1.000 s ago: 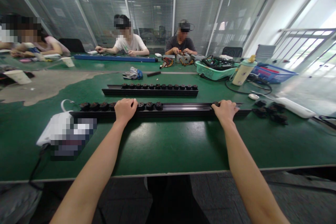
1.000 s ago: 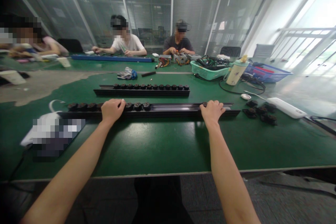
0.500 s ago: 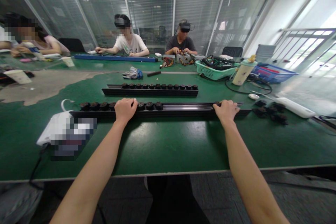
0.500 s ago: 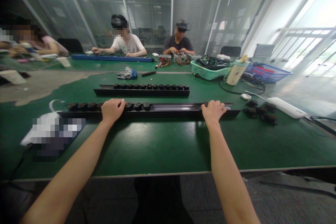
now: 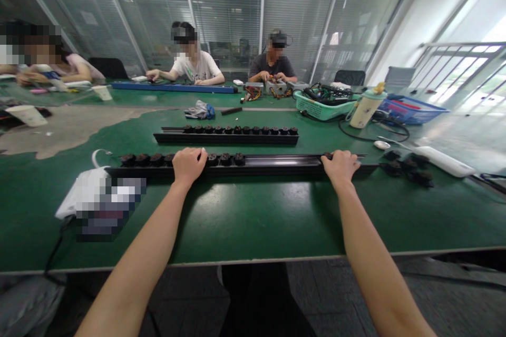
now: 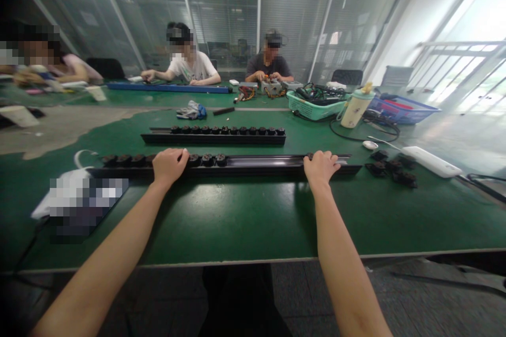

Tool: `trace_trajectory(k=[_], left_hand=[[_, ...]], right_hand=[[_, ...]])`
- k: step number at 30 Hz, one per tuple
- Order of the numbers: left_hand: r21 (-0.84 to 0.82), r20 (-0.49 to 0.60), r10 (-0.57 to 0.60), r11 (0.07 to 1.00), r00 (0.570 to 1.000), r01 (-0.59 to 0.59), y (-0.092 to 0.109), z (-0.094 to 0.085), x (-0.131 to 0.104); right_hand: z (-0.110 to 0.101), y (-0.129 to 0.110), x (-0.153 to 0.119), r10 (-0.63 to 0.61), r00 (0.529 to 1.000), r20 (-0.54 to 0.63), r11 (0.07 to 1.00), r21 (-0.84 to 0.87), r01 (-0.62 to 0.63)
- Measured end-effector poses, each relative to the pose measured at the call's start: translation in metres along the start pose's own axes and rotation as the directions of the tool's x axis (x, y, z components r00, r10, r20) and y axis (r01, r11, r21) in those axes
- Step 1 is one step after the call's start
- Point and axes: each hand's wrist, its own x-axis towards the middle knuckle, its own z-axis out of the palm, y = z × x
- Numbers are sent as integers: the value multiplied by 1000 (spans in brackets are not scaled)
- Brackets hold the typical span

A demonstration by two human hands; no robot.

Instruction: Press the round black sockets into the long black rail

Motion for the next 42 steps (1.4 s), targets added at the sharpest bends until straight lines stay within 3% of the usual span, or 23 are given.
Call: trace_trajectory(k=[10, 42], left_hand=[[26, -12, 2, 1000, 1000, -2, 0, 1, 0], [0, -11, -5, 1000, 1000, 5, -3, 4, 0]], right_hand=[[2, 4, 1, 22, 999, -40, 1000, 21, -21], [1, 8, 8, 110, 994, -9, 994, 6, -109]])
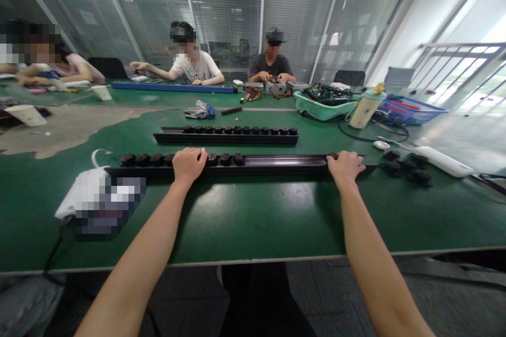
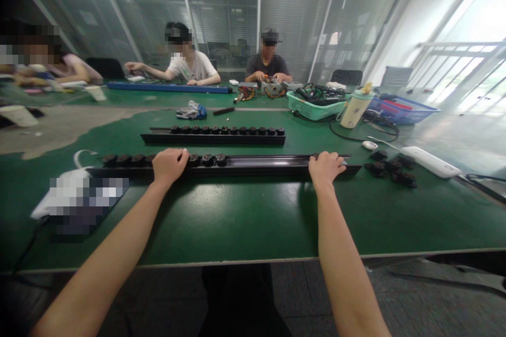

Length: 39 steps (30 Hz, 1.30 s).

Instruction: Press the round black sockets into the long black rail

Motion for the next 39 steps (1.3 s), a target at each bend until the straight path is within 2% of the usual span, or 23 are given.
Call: trace_trajectory(k=[39], left_hand=[[-14, 3, -9, 1000, 1000, 9, 2, -2, 0]], right_hand=[[2, 8, 6, 65, 998, -27, 997, 35, -64]])
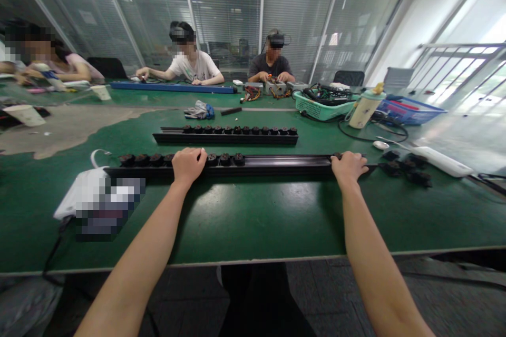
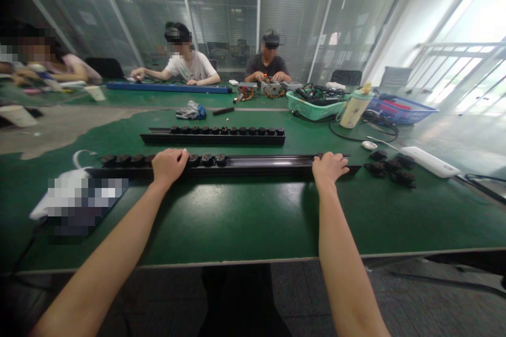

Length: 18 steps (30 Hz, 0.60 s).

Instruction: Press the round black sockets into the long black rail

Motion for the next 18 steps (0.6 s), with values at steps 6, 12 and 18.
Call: trace_trajectory(k=[6, 12, 18], left_hand=[[-25, 7, -7, 1000, 1000, 7, 0, 0, 0], [-7, 20, 1, 1000, 1000, -1, 0, -1, 0], [11, 15, 6, 1000, 1000, -6, -1, 0, 1]], right_hand=[[2, 1, 0, 4, 1000, -26, 1000, 25, -3], [1, 0, 0, 19, 1000, -14, 999, 28, -18], [1, 1, 1, 44, 999, -15, 999, 24, -44]])
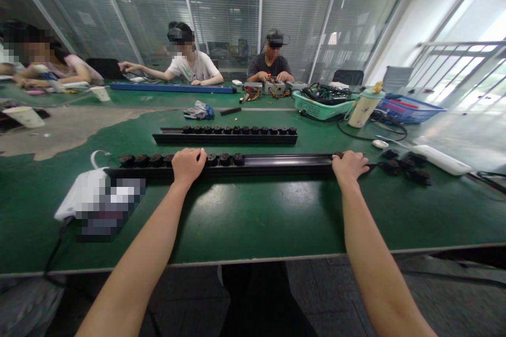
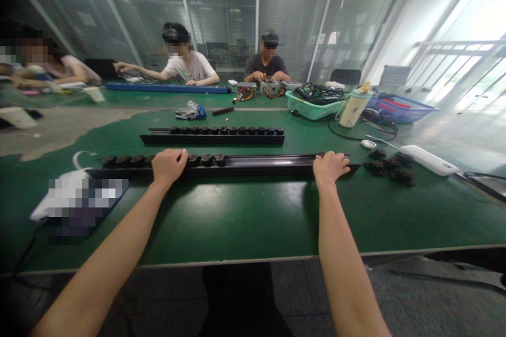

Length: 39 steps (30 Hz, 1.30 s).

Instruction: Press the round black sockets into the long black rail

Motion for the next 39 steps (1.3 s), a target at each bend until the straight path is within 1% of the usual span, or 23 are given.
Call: trace_trajectory(k=[4, 9, 15, 21, 30, 39], left_hand=[[2, -11, -1, 1000, 1000, 1, 0, 0, 0], [-1, 3, -2, 1000, 1000, 2, 1, -1, 0], [-31, -6, -8, 999, 1000, 7, 0, 0, 0], [-1, -13, 3, 1000, 1000, -3, -1, 1, -1], [-15, -13, -7, 1000, 1000, 7, 0, 1, -1], [-12, 4, -8, 1000, 1000, 8, 0, 0, -1]], right_hand=[[0, 1, 1, 1, 1000, 2, 1000, 7, -1], [-1, 2, 2, 5, 1000, 5, 1000, 13, -5], [1, 4, 5, 28, 999, -21, 999, 28, -28], [1, 5, 7, 42, 999, -5, 999, 13, -42], [5, 9, 9, 43, 998, -48, 999, 32, -42], [0, 9, 9, 68, 997, -31, 997, 44, -67]])
